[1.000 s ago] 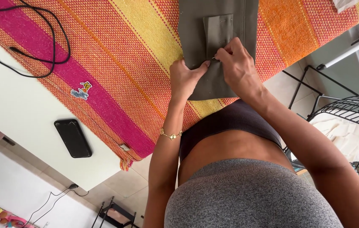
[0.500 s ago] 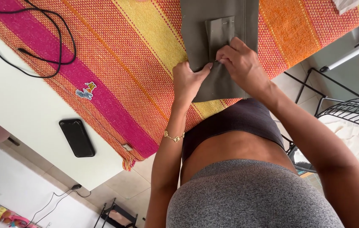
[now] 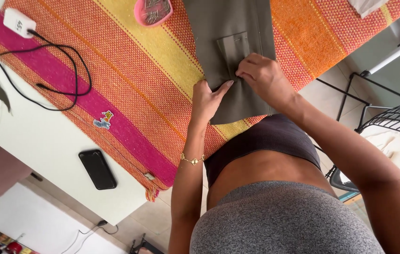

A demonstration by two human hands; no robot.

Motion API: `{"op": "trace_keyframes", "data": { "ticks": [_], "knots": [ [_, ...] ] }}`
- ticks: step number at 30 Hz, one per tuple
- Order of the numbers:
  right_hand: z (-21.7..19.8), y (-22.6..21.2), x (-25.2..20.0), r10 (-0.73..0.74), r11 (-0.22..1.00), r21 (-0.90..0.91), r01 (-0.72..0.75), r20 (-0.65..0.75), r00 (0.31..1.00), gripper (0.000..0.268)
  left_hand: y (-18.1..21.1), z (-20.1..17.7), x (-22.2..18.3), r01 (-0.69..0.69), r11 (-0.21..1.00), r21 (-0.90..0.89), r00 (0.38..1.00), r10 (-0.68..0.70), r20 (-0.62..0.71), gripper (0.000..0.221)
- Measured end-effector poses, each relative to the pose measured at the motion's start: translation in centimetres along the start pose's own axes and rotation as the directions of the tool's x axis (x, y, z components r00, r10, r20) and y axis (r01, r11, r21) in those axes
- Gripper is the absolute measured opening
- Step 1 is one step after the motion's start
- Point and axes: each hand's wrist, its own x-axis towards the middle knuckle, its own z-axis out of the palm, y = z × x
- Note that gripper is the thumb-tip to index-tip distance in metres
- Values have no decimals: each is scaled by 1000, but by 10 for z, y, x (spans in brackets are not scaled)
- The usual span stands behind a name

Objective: Positioning and pinning fabric pockets onto a vest piece, followed by placing decorative patches.

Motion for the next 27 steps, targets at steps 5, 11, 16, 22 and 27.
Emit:
{"op": "trace_keyframes", "data": {
  "ticks": [5,11,16,22,27],
  "knots": [
    [9,4,-4,15,999,-42,-16,-19,1000,6,-48,10,1,40,999,27,999,-40,-4,36],
    [14,8,-5,-12,997,-73,10,-32,999,8,-36,9,0,67,997,27,997,-66,-36,37],
    [9,2,-2,-43,999,-27,42,-36,998,9,-30,12,1,84,996,-3,996,-84,-40,36],
    [7,0,-1,-43,999,-31,42,-37,998,10,-7,8,0,74,996,-49,996,-76,-39,30],
    [-11,-24,6,-35,999,19,35,-4,999,9,-12,-5,-3,35,991,-126,999,-36,-9,33]
  ]
}}
